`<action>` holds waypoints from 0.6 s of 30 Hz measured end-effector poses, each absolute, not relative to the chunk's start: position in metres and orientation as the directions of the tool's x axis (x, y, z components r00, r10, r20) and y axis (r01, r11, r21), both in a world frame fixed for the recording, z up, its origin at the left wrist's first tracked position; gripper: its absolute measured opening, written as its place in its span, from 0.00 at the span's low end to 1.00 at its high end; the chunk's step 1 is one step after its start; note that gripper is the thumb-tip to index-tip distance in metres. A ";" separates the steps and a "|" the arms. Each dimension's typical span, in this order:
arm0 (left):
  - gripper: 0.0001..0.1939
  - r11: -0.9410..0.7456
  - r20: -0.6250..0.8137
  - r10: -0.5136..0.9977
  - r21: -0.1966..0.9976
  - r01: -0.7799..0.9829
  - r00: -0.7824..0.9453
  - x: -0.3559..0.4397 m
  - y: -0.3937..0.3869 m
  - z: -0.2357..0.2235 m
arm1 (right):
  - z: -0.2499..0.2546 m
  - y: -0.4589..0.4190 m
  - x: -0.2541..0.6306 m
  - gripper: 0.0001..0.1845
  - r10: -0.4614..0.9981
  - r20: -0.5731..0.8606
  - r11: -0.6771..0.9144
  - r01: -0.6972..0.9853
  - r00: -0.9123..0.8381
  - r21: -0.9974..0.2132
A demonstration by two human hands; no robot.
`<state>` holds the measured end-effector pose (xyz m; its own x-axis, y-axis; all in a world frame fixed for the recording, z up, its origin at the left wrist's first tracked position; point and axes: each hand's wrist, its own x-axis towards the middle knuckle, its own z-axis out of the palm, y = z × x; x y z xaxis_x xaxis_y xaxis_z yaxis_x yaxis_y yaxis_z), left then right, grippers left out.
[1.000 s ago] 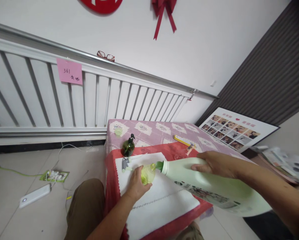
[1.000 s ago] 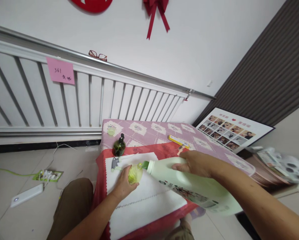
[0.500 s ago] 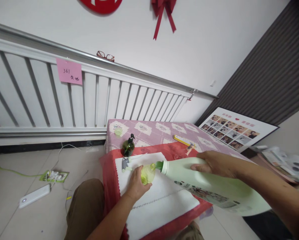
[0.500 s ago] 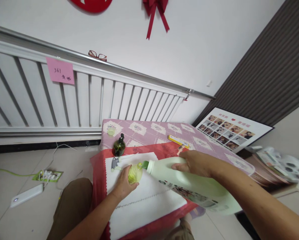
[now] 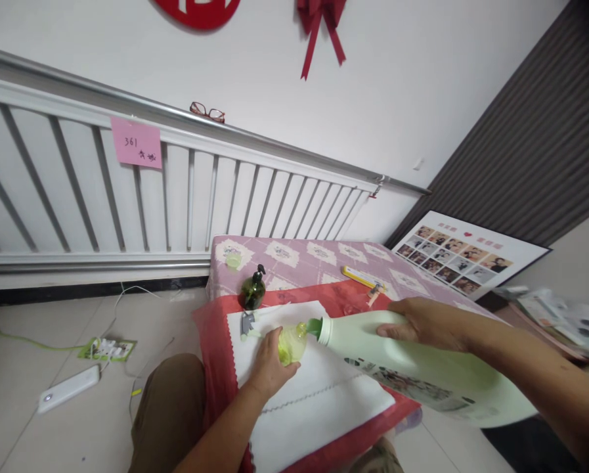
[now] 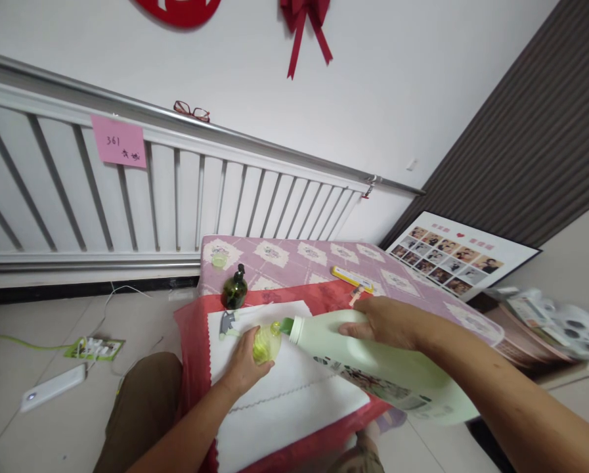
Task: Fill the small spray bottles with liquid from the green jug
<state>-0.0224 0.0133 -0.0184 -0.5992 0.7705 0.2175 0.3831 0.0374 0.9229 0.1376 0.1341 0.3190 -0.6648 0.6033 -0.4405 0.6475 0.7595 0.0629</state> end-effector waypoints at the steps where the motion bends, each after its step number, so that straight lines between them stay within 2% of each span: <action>1: 0.43 0.038 0.217 0.770 0.923 0.383 -0.600 -0.022 0.013 -0.018 | 0.319 0.134 0.138 0.26 0.605 -0.440 0.759 0.648 -0.664 0.065; 18: 0.42 0.024 0.226 0.763 0.926 0.377 -0.605 -0.021 0.013 -0.016 | 0.321 0.135 0.136 0.26 0.594 -0.442 0.766 0.640 -0.672 0.056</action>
